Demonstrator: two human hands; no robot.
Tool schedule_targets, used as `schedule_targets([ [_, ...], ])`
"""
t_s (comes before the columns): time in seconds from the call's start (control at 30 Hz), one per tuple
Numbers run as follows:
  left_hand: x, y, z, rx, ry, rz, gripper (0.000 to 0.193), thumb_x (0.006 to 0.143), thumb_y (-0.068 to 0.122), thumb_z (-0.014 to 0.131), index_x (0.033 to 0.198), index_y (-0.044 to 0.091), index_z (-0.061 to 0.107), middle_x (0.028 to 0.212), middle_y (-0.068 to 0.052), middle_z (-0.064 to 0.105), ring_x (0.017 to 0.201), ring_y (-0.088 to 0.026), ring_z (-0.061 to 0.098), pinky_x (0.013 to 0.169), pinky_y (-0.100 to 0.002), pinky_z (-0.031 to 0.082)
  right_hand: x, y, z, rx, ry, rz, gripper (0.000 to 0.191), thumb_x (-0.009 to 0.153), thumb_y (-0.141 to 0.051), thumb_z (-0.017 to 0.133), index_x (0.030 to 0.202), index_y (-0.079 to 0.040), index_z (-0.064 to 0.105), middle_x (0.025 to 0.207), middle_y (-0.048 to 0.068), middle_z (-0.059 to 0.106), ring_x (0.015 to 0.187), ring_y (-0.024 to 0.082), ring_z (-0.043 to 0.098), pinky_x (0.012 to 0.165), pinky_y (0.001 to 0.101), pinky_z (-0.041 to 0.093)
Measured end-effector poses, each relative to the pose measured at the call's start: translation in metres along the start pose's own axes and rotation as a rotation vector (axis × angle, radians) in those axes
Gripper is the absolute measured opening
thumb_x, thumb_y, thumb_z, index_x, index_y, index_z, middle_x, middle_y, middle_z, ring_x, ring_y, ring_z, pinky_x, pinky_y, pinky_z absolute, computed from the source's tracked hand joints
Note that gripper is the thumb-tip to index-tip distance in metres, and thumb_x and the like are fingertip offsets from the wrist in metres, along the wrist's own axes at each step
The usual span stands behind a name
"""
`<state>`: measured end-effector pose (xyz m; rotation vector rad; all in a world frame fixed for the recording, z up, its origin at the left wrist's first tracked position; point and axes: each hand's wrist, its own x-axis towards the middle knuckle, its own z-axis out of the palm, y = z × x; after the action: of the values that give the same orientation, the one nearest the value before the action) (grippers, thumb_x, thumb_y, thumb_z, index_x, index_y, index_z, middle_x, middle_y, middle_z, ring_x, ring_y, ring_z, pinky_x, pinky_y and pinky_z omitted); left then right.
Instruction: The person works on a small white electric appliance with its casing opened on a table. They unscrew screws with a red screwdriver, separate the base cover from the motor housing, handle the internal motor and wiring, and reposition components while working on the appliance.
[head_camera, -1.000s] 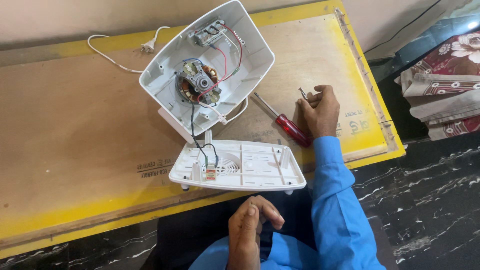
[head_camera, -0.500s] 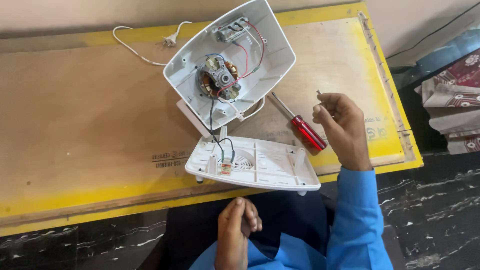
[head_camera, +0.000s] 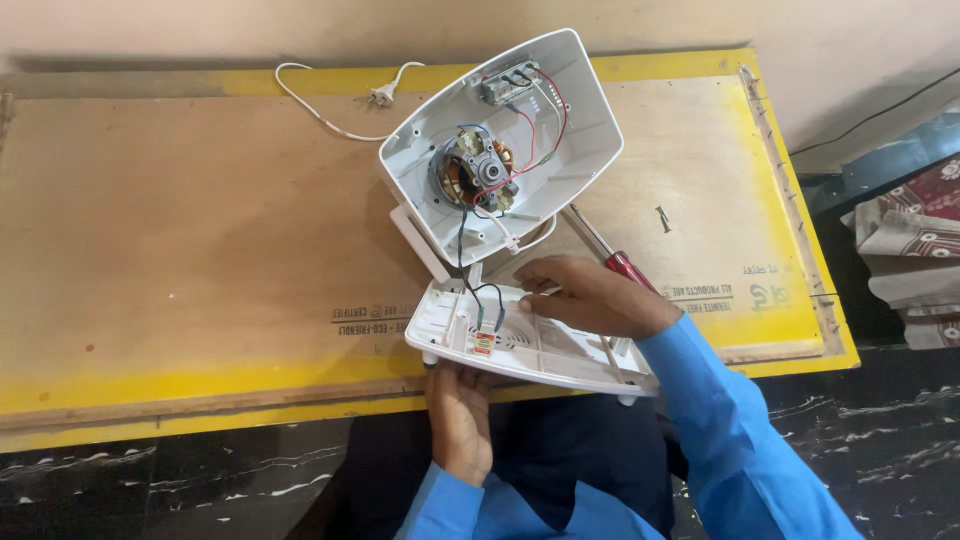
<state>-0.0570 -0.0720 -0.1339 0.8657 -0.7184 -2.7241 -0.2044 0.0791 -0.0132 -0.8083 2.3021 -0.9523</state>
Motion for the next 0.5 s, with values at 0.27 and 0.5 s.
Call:
schedule_targets([
  [0.27, -0.007, 0.007, 0.017, -0.035, -0.059, -0.068, 0.055, 0.100, 0.041, 0.050, 0.141, 0.005, 0.049, 0.137, -0.013, 0.059, 0.124, -0.026, 0.060, 0.105, -0.045, 0.051, 0.037, 0.019, 0.010, -0.182, -0.142, -0.053, 0.044, 0.094, -0.027, 0.066, 0.127, 0.002, 0.062, 0.117, 0.022, 0.071, 0.107, 0.036, 0.069, 0.092, 0.0431, 0.054],
  [0.5, -0.022, 0.006, 0.037, 0.037, -0.038, -0.120, 0.061, 0.097, 0.046, 0.048, 0.148, 0.013, 0.040, 0.141, -0.013, 0.055, 0.128, -0.028, 0.057, 0.103, -0.049, 0.053, 0.044, 0.020, 0.010, -0.184, -0.218, -0.017, 0.052, 0.089, -0.027, 0.067, 0.133, -0.003, 0.055, 0.107, 0.020, 0.073, 0.099, 0.035, 0.074, 0.087, 0.0434, 0.057],
])
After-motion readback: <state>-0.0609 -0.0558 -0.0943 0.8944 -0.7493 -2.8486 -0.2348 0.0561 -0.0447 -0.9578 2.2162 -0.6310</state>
